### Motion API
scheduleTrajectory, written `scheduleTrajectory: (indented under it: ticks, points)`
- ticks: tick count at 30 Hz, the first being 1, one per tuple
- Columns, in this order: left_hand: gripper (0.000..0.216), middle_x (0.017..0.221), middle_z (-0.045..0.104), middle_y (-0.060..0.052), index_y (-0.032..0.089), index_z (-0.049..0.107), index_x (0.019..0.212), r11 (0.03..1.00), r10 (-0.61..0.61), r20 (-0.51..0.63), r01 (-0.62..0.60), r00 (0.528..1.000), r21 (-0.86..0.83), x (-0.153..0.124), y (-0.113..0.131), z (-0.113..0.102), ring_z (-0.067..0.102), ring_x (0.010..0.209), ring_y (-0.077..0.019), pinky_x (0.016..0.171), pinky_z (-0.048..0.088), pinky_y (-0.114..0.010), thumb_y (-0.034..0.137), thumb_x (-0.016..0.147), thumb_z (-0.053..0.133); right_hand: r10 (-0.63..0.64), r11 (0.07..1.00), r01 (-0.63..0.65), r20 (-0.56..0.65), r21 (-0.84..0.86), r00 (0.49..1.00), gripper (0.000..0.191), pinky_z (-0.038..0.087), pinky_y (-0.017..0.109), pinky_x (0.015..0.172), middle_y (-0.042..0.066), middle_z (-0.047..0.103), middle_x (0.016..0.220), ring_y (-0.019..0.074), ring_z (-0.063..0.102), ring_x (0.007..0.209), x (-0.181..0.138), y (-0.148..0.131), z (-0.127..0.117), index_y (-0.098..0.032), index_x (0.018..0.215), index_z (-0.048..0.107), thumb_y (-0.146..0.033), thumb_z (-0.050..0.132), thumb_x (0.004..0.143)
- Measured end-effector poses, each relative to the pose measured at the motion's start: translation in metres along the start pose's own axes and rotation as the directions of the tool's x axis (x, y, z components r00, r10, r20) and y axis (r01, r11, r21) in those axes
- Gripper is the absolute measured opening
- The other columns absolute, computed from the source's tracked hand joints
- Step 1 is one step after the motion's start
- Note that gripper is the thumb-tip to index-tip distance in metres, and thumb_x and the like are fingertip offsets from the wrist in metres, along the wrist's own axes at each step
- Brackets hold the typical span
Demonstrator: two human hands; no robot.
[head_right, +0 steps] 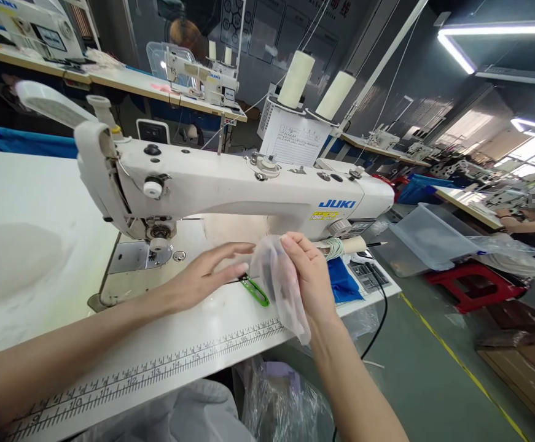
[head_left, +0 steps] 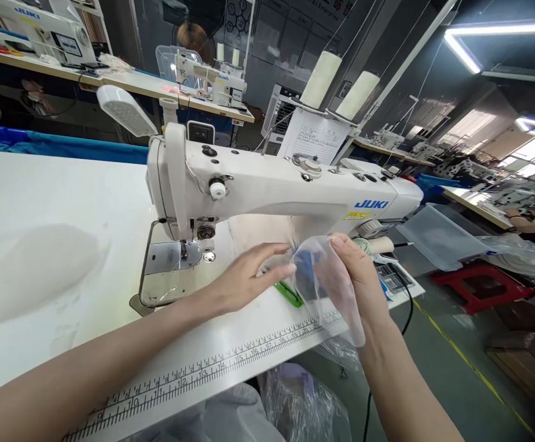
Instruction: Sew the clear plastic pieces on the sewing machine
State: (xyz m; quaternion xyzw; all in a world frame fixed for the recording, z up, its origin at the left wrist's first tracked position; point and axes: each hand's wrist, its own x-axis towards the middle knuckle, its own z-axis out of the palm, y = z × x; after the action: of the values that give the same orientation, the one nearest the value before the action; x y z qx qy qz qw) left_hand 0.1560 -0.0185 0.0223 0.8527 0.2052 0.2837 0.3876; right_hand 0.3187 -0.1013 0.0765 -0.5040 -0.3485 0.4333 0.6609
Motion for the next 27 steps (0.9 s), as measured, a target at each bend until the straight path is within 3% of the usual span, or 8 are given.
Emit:
scheduleTrajectory:
  ticks: [2, 4, 7, 12, 16, 20, 24, 27]
  points:
    - [0.055, 0.14, 0.051, -0.006, 0.029, 0.042, 0.139, 0.947, -0.043, 0.108, 0.075, 0.993, -0.312, -0.006, 0.01, 0.001, 0.051, 0.126, -0.0225, 0.102, 0.044, -0.038, 0.043, 0.09, 0.06, 0.075, 0.992, -0.085, 0.106, 0.094, 0.991, 0.036, 0.029, 0.017, 0.035, -0.011, 0.029, 0.039, 0.005, 0.023, 0.034, -0.003, 0.002, 0.009, -0.022, 0.062, 0.045, -0.039, 0.071, 0.08]
    - [0.042, 0.128, 0.061, -0.006, 0.024, 0.056, 0.123, 0.868, -0.097, 0.147, 0.156, 0.984, -0.471, -0.011, 0.015, 0.001, 0.056, 0.119, -0.0231, 0.102, 0.044, -0.039, 0.041, 0.085, 0.066, 0.103, 0.984, -0.127, 0.186, 0.123, 0.977, 0.038, 0.029, 0.016, 0.035, -0.011, 0.024, 0.039, 0.0054, 0.018, 0.034, -0.004, 0.001, 0.016, -0.022, 0.06, 0.042, -0.04, 0.066, 0.084]
    - [0.026, 0.094, 0.071, -0.005, 0.018, 0.064, 0.088, 0.75, -0.269, 0.178, 0.322, 0.946, -0.578, -0.022, 0.013, -0.007, 0.064, 0.1, -0.0199, 0.097, 0.046, -0.038, 0.042, 0.091, 0.056, 0.087, 0.978, -0.125, 0.223, 0.164, 0.971, 0.032, 0.027, 0.014, 0.035, -0.013, 0.02, 0.043, 0.0051, 0.012, 0.036, 0.0, 0.002, 0.018, -0.022, 0.067, 0.045, -0.036, 0.067, 0.085]
    - [0.034, 0.089, 0.069, -0.003, 0.017, 0.06, 0.082, 0.556, -0.442, 0.201, 0.443, 0.874, -0.703, -0.051, 0.004, -0.033, 0.068, 0.089, -0.0188, 0.089, 0.051, -0.035, 0.05, 0.091, 0.054, 0.119, 0.993, -0.112, 0.167, -0.047, 0.979, 0.027, 0.023, 0.017, 0.033, -0.012, 0.031, 0.043, 0.0047, 0.021, 0.035, 0.011, 0.023, 0.006, -0.022, 0.076, 0.049, -0.041, 0.068, 0.082]
    - [0.03, 0.065, 0.062, 0.004, 0.019, 0.052, 0.078, 0.715, -0.492, 0.125, 0.482, 0.862, -0.506, -0.067, 0.012, -0.049, 0.061, 0.056, -0.0119, 0.068, 0.049, -0.028, 0.047, 0.089, 0.057, 0.094, 0.808, 0.086, 0.27, -0.583, 0.958, 0.028, 0.029, 0.02, 0.039, -0.008, 0.046, 0.055, 0.0075, 0.038, 0.042, 0.0, 0.031, 0.005, -0.02, 0.101, 0.061, -0.036, 0.069, 0.079]
    - [0.022, 0.049, 0.046, 0.008, 0.022, 0.057, 0.079, 0.891, -0.45, 0.123, 0.454, 0.884, 0.0, -0.07, 0.027, -0.053, 0.042, 0.045, -0.0099, 0.051, 0.032, -0.023, 0.041, 0.089, 0.053, 0.132, 0.622, 0.333, 0.514, -0.709, 0.848, 0.07, 0.033, 0.021, 0.047, -0.01, 0.04, 0.056, 0.0095, 0.039, 0.049, -0.025, 0.022, 0.027, -0.026, 0.136, 0.047, -0.028, 0.077, 0.072]
    - [0.024, 0.054, 0.045, 0.005, 0.023, 0.061, 0.079, 0.915, -0.398, 0.117, 0.383, 0.91, 0.129, -0.075, 0.034, -0.055, 0.041, 0.051, -0.0118, 0.048, 0.022, -0.023, 0.045, 0.086, 0.055, 0.177, 0.595, 0.393, 0.591, -0.701, 0.787, 0.021, 0.031, 0.022, 0.051, -0.006, 0.049, 0.061, 0.0087, 0.039, 0.053, -0.036, 0.025, 0.048, -0.024, 0.103, 0.066, -0.02, 0.062, 0.083]
    - [0.034, 0.068, 0.055, 0.003, 0.025, 0.062, 0.091, 0.867, -0.498, 0.147, 0.494, 0.854, 0.066, -0.087, 0.029, -0.06, 0.048, 0.06, -0.0141, 0.049, 0.028, -0.022, 0.052, 0.072, 0.07, 0.302, 0.773, 0.123, 0.531, -0.622, 0.791, 0.014, 0.034, 0.021, 0.047, -0.003, 0.058, 0.059, 0.0086, 0.047, 0.05, -0.033, 0.035, 0.05, -0.018, 0.075, 0.067, -0.029, 0.065, 0.083]
